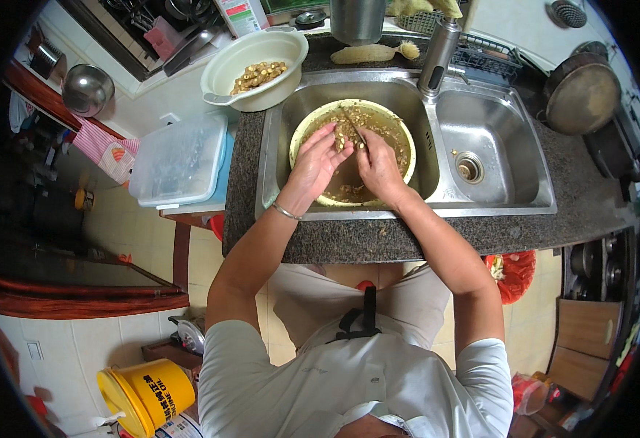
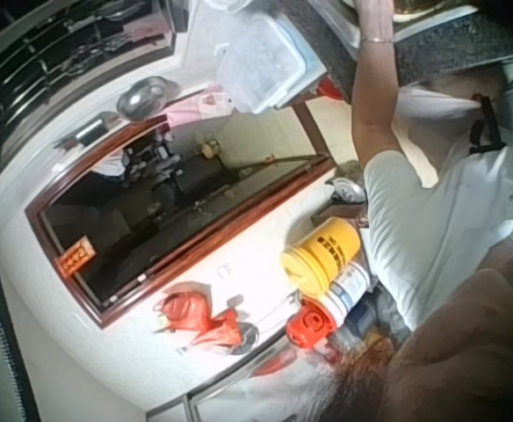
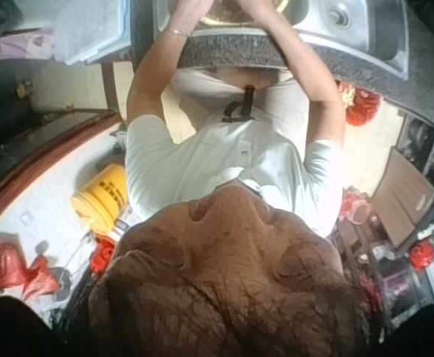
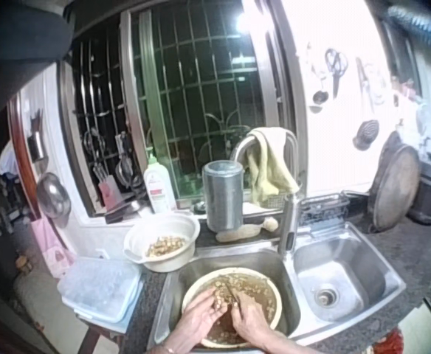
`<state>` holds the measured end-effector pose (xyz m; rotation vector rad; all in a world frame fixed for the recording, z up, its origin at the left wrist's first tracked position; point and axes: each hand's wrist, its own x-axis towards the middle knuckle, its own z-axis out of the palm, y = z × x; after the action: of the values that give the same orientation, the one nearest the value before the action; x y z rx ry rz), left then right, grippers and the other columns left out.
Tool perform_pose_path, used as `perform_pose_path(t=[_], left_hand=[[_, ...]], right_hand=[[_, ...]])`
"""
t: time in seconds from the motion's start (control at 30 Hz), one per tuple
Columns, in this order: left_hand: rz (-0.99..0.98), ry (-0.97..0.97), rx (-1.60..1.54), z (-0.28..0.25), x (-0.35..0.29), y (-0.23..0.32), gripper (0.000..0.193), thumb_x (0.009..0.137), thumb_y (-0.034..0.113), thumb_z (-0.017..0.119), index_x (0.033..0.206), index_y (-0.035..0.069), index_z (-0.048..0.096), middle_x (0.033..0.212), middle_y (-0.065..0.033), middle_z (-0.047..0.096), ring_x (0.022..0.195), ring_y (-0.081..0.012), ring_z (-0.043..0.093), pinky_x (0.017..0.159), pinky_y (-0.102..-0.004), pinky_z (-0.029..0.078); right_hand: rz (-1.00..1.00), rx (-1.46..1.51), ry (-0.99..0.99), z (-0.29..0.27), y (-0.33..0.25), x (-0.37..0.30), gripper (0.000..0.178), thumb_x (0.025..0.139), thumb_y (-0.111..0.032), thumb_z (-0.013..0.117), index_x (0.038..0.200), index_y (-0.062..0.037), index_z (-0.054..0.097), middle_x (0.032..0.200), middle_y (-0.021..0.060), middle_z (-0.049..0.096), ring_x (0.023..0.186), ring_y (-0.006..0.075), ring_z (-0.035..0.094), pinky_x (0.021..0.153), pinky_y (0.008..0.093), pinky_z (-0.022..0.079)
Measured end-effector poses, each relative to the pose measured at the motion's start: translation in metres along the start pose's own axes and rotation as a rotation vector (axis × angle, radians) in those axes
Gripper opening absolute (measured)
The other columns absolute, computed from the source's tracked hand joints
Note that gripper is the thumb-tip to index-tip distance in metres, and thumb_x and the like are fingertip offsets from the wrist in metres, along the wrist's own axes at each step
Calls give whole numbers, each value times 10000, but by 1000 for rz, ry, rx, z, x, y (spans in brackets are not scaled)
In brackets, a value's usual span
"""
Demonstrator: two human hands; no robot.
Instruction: The person stands at a kitchen sink and uses a knife to peel small pieces of ginger. They hold the ginger in one hand and scrape the skin off with the knife in the other, dropping the peeled pieces into a bowl of water in the sink.
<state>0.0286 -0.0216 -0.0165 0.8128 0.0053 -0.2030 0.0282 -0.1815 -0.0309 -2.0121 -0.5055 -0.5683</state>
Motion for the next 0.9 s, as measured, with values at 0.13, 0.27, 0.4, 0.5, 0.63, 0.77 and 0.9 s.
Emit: perform_pose_path(t=[0.13, 0.27, 0.4, 0.5, 0.63, 0.77, 0.9], left_hand=[[-19, -66, -5, -11, 3, -2, 244, 1005, 65, 482, 1228, -28, 509, 1096, -112, 615, 982, -200, 636, 896, -343, 557], [-37, -64, 35, -10, 2, -4, 214, 1002, 66, 488, 1196, -15, 530, 1093, -100, 625, 971, -194, 638, 882, -333, 560], [-78, -99, 31, -3, -2, -5, 215, 1000, 70, 495, 1197, -8, 538, 1077, -94, 633, 958, -186, 640, 873, -324, 560], [-88, -127, -18, -5, -3, -4, 217, 1000, 71, 497, 1199, -4, 541, 1068, -88, 637, 956, -179, 640, 871, -322, 559], [-99, -157, -55, -7, -3, -2, 208, 1005, 77, 488, 1186, -1, 552, 1073, -80, 639, 947, -169, 643, 872, -312, 558], [-104, -153, -75, 1, -7, 2, 205, 1008, 92, 484, 1172, -5, 560, 1064, -88, 635, 958, -166, 632, 871, -290, 549], [-56, -210, -121, -7, -4, 12, 225, 1006, 112, 494, 1186, -9, 554, 1063, -97, 612, 961, -188, 626, 851, -287, 544]], right_hand=[[-6, -57, -108, -1, -5, -2, 416, 853, 32, 550, 1267, 50, 505, 1093, 272, 585, 972, 448, 595, 852, 476, 495], [-45, -122, -104, -7, -7, -2, 468, 830, 54, 556, 1293, 48, 487, 1094, 259, 570, 1008, 450, 568, 857, 479, 487], [-96, -170, -72, -10, -8, 1, 534, 798, 79, 566, 1322, 52, 468, 1091, 250, 571, 1015, 435, 559, 866, 474, 480], [-152, -210, -58, -9, -7, 2, 562, 783, 61, 590, 1330, 75, 460, 1071, 248, 577, 992, 411, 565, 869, 461, 479], [-227, -247, -40, -11, -10, 3, 596, 770, 65, 593, 1348, 86, 447, 1068, 242, 580, 986, 401, 564, 878, 460, 473], [-262, -250, -31, -13, -8, 6, 628, 760, 80, 585, 1371, 68, 439, 1056, 234, 580, 967, 396, 564, 877, 459, 466], [-259, -275, -20, -10, -2, 12, 629, 756, 84, 579, 1371, 41, 452, 1022, 216, 588, 928, 384, 564, 857, 457, 458]])
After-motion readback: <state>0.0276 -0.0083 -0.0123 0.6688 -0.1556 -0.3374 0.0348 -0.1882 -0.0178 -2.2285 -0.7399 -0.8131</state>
